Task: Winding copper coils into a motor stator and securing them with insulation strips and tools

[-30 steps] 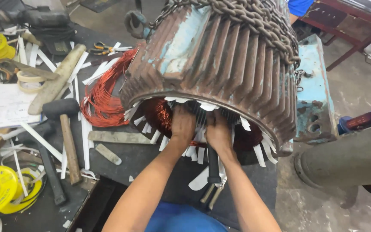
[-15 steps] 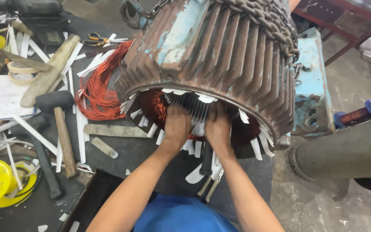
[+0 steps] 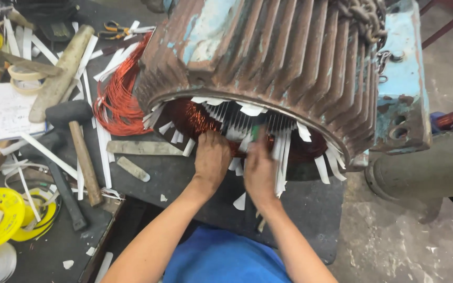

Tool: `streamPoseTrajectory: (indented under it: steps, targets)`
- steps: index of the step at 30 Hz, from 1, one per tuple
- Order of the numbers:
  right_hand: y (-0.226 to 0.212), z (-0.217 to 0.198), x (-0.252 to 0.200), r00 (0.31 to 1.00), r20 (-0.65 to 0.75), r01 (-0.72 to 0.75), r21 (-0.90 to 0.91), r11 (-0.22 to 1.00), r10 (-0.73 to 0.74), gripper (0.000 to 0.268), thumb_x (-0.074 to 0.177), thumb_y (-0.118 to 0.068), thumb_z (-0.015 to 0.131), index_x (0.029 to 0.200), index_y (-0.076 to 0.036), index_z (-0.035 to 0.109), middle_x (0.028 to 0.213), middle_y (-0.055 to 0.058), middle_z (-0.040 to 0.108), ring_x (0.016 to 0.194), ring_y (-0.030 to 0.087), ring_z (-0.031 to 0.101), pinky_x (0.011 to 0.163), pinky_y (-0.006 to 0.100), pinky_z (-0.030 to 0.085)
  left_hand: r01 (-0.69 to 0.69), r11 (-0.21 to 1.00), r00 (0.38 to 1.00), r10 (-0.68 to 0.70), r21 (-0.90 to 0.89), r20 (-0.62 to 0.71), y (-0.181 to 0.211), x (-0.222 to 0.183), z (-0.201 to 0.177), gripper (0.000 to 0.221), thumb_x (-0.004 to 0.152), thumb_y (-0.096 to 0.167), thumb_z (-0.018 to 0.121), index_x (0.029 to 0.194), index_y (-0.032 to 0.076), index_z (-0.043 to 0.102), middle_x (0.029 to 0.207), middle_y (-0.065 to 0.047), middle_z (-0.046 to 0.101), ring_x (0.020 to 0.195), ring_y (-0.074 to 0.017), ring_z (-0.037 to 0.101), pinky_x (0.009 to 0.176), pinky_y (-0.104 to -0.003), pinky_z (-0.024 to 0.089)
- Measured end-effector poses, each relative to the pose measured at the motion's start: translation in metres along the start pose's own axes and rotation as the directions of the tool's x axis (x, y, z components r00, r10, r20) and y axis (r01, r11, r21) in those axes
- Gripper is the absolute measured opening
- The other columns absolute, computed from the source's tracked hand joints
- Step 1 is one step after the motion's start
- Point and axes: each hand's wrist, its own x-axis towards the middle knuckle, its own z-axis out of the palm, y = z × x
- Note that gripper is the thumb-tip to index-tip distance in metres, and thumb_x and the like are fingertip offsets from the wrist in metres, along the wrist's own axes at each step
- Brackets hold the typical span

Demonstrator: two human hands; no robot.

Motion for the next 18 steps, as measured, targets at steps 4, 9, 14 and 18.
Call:
streamPoseTrajectory:
  steps: [4, 9, 14, 18]
  targets:
    - [0.004, -0.004, 0.018, 0.993, 0.119, 0.036, -0.13, 0.991, -0.02, 0.053, 0.113, -0.021, 0.053, 0.165, -0.015, 0.05, 0.117, 0.033, 0.076, 0.101, 0.049, 0.077, 0.079, 0.059, 0.063, 0.007, 1.0, 0.999, -0.007, 0.001, -0.042, -0.004, 0.009, -0.005, 0.022, 0.097, 0.012, 0.057, 0.098, 0.006, 0.078, 0.085, -0.01, 0.071, 0.09, -0.0275, 0.062, 0.085, -0.044, 0.043]
    - [-0.024, -0.044, 0.019, 0.996, 0.057, -0.076, 0.065, 0.995, 0.072, 0.045, 0.113, -0.017, 0.05, 0.154, -0.001, 0.058, 0.061, 0.013, 0.073, 0.044, 0.02, 0.069, 0.033, 0.028, 0.055, -0.014, 1.0, 1.0, 0.014, 0.004, -0.016, -0.004, 0.005, -0.005, 0.023, 0.099, 0.011, 0.055, 0.099, 0.006, 0.078, 0.085, -0.009, 0.07, 0.088, -0.026, 0.061, 0.083, -0.044, 0.043]
    - [0.018, 0.021, 0.006, 0.996, 0.052, 0.082, -0.113, 0.99, -0.076, 0.049, 0.114, -0.017, 0.051, 0.161, -0.002, 0.051, 0.103, 0.03, 0.073, 0.085, 0.038, 0.076, 0.062, 0.044, 0.064, -0.013, 1.0, 0.999, 0.013, 0.013, -0.032, -0.004, 0.008, -0.003, 0.024, 0.098, 0.012, 0.055, 0.1, 0.006, 0.078, 0.086, -0.011, 0.072, 0.089, -0.027, 0.062, 0.083, -0.044, 0.043]
    - [-0.002, -0.014, 0.014, 0.955, 0.217, -0.226, 0.098, 0.969, 0.201, 0.047, 0.113, -0.023, 0.052, 0.159, -0.014, 0.056, 0.065, 0.019, 0.076, 0.043, 0.021, 0.069, 0.029, 0.025, 0.056, -0.063, 0.998, 0.998, 0.063, 0.01, -0.017, -0.001, -0.014, -0.023, 0.027, 0.101, 0.012, 0.053, 0.107, 0.005, 0.079, 0.096, -0.015, 0.076, 0.097, -0.0304, 0.064, 0.089, -0.047, 0.044]
